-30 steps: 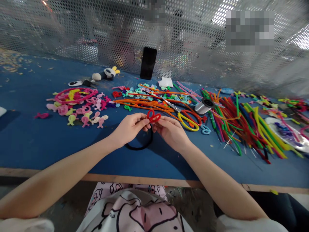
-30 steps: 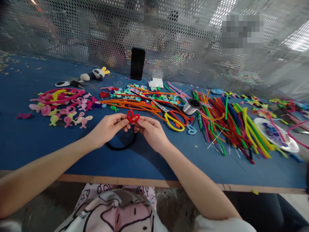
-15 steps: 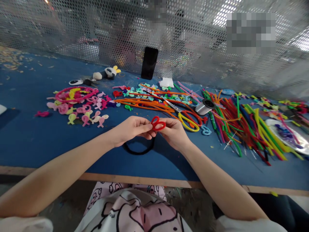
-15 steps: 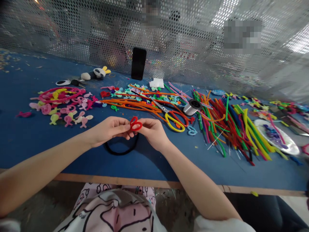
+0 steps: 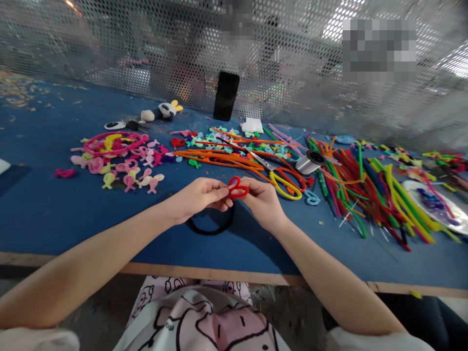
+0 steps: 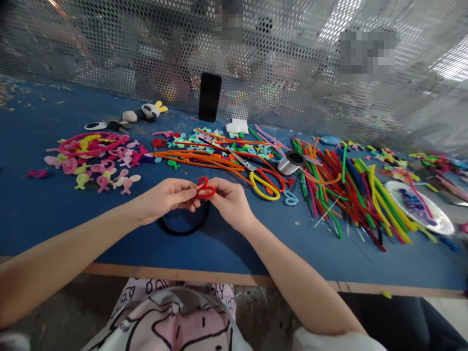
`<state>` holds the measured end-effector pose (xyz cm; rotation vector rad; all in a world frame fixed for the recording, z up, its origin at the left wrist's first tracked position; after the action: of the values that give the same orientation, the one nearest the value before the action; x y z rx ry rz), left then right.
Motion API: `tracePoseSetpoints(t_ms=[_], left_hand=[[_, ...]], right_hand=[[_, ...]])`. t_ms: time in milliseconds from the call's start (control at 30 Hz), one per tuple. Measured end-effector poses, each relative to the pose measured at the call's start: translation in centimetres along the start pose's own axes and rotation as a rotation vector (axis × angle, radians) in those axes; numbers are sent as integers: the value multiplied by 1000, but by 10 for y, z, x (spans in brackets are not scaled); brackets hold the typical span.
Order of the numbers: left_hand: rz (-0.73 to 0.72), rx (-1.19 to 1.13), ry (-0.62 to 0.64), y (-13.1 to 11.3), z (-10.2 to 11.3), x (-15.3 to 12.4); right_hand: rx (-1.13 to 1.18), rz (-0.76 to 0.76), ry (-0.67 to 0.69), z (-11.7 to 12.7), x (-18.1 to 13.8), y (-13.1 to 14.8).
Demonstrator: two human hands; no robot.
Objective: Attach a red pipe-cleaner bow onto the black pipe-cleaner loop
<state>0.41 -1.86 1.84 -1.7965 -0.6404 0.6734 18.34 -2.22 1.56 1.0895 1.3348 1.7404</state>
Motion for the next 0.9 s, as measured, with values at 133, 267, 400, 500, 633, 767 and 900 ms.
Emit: tracePoseSetpoints(t_ms=[133,267,400,500,633,767,900], left_hand=[[43,-1,47,-1,1,-1],[-117,184,-99,-2,-1,0],[-337,670,-325,-5,-6,-5],[-406,900,-425,-7,-11,-10],[-490,1058,-492,-5,-12,-12],[-720,1348,-517,0,-10,-11],[-857,1527,-476,3,-9,-10]], right_hand=[[-3,25,17,1,2,0],[180,-83,-136,3,3,-10],[273,-185,-204,-1,2,-15],[293,-214,-182,-6,1,-14],[314,-168,-186,-9,1,-11],[270,-187,-221,-11,-1,-6],[265,-212,-207,-11,-2,-6]])
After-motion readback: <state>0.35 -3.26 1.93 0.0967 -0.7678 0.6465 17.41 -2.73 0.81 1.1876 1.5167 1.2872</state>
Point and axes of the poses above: each hand's wrist, its own x-axis towards the middle knuckle, its own z-axis out of the back of the hand, y = z × x, the point moved 2 cm from there along x, towards the middle knuckle, and after that the axes turned 10 degrees about y, right-handed, at the moved point
